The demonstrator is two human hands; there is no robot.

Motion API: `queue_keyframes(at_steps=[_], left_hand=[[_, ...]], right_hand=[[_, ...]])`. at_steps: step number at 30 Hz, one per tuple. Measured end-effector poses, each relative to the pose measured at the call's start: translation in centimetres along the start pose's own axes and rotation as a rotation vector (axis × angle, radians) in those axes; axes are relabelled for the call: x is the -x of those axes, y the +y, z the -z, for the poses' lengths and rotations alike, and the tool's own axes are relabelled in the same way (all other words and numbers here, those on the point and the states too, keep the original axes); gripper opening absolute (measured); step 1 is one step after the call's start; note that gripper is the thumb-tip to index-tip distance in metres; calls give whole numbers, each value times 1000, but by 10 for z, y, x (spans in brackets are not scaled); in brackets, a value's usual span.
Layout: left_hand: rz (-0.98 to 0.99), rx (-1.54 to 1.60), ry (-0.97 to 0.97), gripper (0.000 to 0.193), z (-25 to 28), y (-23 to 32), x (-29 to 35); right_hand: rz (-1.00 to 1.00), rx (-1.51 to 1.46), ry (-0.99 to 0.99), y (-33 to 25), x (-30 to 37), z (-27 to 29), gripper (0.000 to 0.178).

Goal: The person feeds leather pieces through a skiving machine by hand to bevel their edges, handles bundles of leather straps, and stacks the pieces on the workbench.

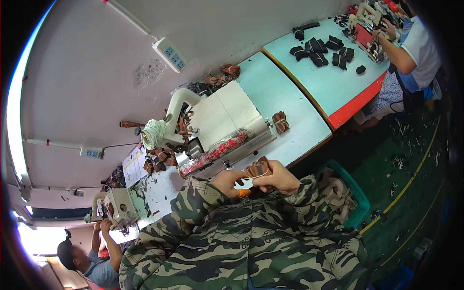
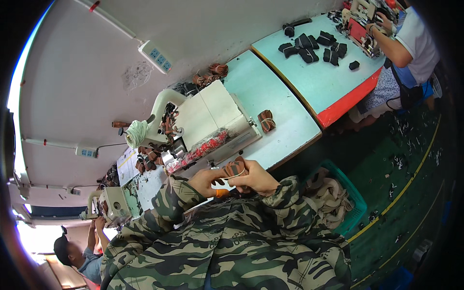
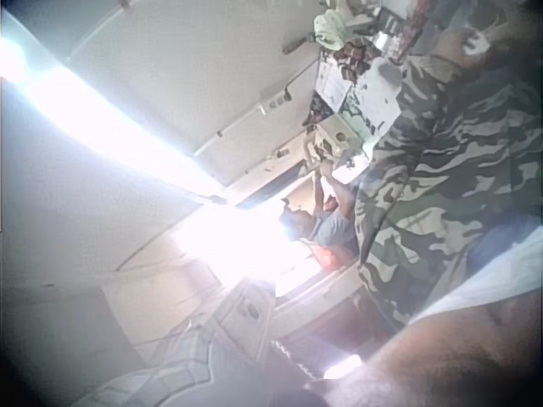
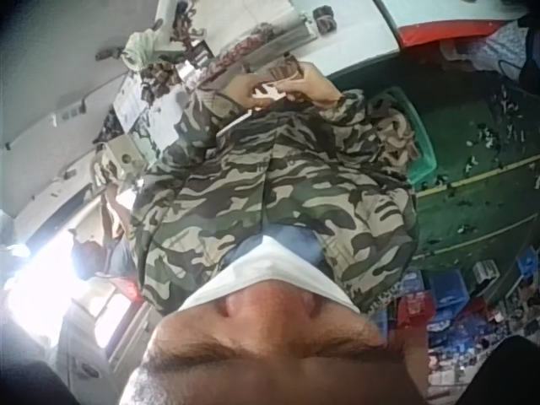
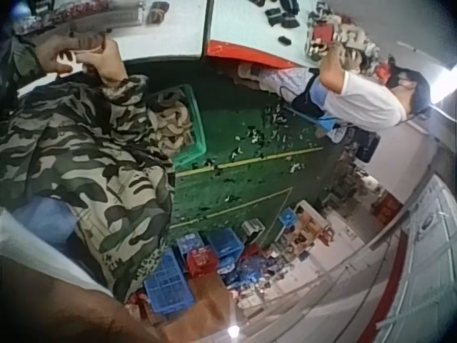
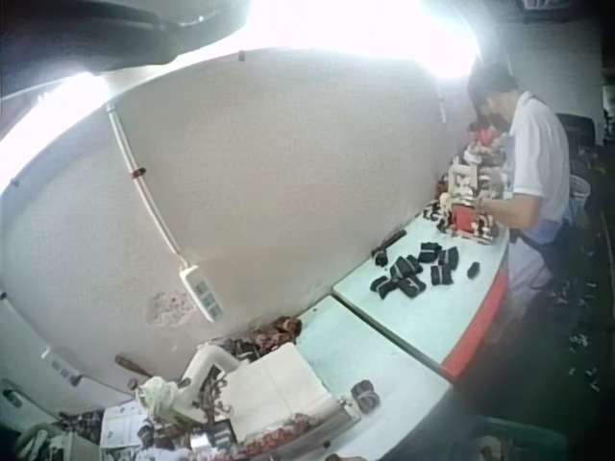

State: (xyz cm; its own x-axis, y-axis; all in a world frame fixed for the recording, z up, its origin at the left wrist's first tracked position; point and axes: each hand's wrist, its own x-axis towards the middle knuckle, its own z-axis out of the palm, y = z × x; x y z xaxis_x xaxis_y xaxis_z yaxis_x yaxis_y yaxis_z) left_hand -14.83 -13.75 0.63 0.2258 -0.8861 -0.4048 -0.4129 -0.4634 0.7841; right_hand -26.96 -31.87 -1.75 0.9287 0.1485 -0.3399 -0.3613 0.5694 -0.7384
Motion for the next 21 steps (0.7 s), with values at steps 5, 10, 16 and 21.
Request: queue_keyframes(at_steps=[5,10,16,21], left_hand=[[77,155,31,39,5,22,-3],[263,545,-175,37,0,19,-7],[23,1195,-91,47,0,44,-29],[186,1234,167,48,10,38,-52]], right_hand=[[144,-153,-255,-27,16,-5,25],[63,143,154,-4,2,19,30],[421,716,575,36,-25,6,26],[627,1049,562,58,-23,-12,31]])
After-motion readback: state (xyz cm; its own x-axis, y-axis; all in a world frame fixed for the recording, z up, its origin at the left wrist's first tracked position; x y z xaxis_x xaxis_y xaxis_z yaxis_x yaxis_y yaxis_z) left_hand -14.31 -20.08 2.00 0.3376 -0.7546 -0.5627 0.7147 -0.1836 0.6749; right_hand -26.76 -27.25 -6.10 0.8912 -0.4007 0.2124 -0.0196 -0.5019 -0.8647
